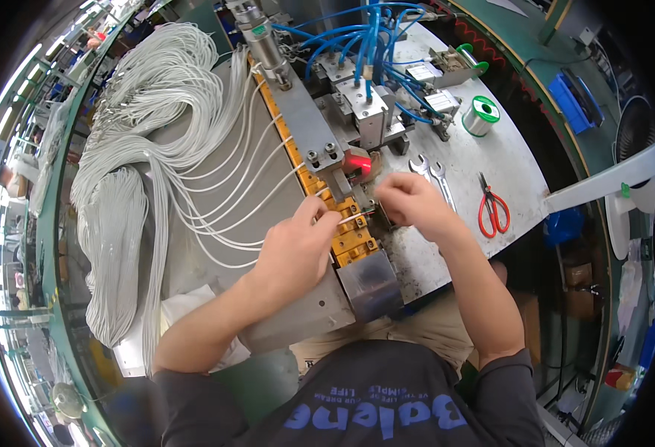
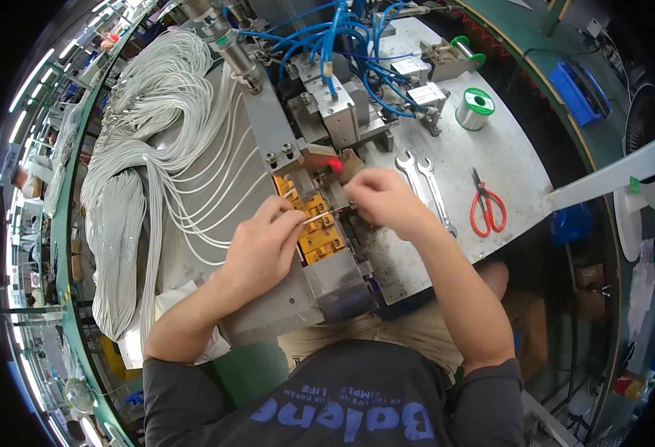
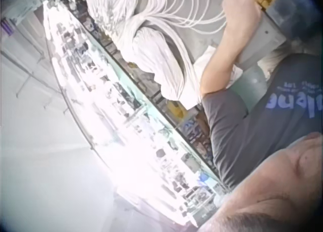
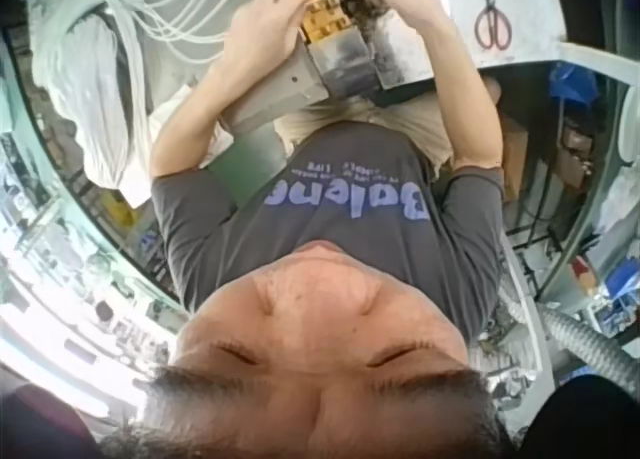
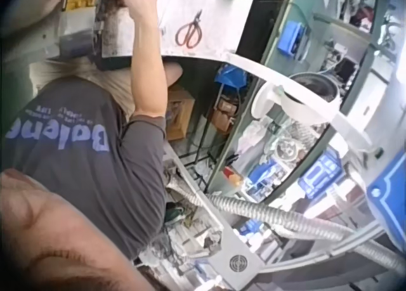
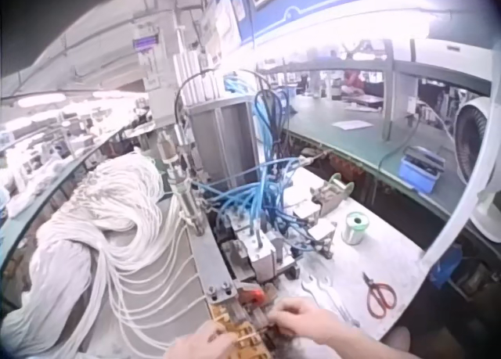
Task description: The person arranges bundles of wires on a workbench and inserts individual wire ends into a machine fixture by hand.
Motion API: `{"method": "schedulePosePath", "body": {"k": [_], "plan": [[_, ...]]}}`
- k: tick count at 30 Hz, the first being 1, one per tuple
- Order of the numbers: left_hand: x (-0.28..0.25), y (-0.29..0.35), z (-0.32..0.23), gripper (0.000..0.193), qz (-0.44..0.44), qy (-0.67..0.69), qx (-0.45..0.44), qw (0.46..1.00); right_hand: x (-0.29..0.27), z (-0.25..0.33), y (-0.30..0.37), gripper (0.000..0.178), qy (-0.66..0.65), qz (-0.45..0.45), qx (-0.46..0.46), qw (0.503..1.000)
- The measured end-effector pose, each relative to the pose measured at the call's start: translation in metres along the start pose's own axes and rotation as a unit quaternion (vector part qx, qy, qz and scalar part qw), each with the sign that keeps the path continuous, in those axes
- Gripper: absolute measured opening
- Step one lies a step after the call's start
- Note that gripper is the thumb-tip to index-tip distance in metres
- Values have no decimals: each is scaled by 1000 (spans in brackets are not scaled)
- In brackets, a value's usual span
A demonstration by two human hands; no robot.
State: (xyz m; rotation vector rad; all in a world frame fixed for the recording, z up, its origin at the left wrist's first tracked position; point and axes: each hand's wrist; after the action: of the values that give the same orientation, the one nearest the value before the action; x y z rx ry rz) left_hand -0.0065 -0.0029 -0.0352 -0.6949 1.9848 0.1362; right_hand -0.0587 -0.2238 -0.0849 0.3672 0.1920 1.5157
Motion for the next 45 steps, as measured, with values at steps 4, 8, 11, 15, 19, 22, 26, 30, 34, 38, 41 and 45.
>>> {"method": "schedulePosePath", "body": {"k": [4,8,11,15,19,22,26,30,34,38,41,45], "plan": [[-4,-8,-17,27,-72,164,-50,983,11,18,20,13,121,-5,-62,991],[-5,-6,-19,33,-67,202,-66,975,44,37,37,11,187,55,-202,960],[-14,-9,-9,30,-107,91,25,990,43,33,29,11,269,-15,-183,946],[-16,-9,-10,19,-70,164,-3,984,40,43,39,11,135,1,-115,984],[-18,-9,-14,9,-31,285,-83,954,31,43,39,12,75,62,-93,991],[-18,-6,-13,8,-4,327,-124,937,26,37,39,12,83,100,-95,987],[-15,-4,-10,9,45,349,-157,923,30,35,39,11,131,75,-91,984],[-12,-5,-13,10,28,320,-135,938,38,37,44,8,167,34,-103,980],[-8,-2,-12,10,-15,275,-72,959,46,37,40,6,115,26,-86,989],[-6,1,-10,9,-33,291,-60,954,43,36,42,6,92,40,-87,991],[-6,2,-10,9,-16,339,-95,936,41,38,43,7,88,51,-86,991],[-5,0,-9,10,-5,361,-113,925,38,40,44,7,37,65,-57,996]]}}
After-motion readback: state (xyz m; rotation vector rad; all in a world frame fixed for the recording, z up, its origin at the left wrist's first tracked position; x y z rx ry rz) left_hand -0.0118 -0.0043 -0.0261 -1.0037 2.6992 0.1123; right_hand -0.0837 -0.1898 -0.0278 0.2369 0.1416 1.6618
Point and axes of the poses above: each hand's wrist, its own y-axis away from the middle knuckle, its own x-axis out of the palm, z = x × y, and after that the axes turned 6 degrees about y, right-handed
